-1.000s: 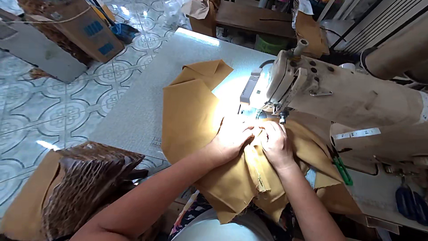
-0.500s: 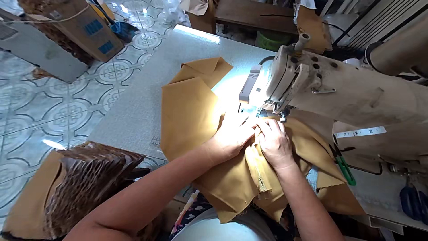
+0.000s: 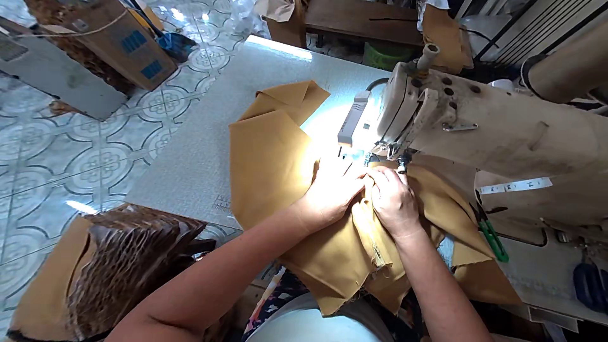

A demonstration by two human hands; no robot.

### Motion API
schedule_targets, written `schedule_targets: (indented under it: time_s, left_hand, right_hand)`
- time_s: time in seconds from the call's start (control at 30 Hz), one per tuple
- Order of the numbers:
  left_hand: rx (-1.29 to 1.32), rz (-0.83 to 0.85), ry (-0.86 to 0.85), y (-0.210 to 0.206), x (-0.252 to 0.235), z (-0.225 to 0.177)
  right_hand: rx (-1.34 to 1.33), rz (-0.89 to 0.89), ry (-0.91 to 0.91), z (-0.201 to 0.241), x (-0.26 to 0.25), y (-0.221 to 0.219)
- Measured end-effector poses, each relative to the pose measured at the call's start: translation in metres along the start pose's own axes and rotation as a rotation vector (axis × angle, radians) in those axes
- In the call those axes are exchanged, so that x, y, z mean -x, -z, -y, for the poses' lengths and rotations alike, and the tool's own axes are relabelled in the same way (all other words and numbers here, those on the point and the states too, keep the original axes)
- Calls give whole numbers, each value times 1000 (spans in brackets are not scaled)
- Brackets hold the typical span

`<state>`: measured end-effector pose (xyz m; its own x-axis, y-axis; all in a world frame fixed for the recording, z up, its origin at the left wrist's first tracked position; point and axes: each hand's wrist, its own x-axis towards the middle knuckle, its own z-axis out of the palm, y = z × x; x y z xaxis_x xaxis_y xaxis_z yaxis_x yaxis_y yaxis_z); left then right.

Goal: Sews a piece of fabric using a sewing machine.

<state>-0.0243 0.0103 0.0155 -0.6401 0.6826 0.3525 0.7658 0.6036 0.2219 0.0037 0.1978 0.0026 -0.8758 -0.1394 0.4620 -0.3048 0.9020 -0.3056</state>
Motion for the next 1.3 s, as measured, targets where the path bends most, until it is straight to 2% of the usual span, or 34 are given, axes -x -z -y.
schedule_targets:
  time_s: [0.67, 0.9, 1.07, 1.23, 1.3]
  left_hand:
    - [7, -13, 37, -6, 4, 2]
    - [103, -86, -14, 12, 0, 11]
    - [149, 14, 176, 34, -12, 32]
    - [55, 74, 151, 18, -22, 46]
    - [126, 126, 142, 26, -28, 48]
  right_hand:
    - [10, 13, 14, -1, 0, 2]
    - [-124, -10, 28, 18, -1, 32]
    - [-241, 53, 64, 21, 9, 19]
    - [-215, -15, 163, 10, 20, 2]
    - [-192, -19, 200, 11, 21, 3]
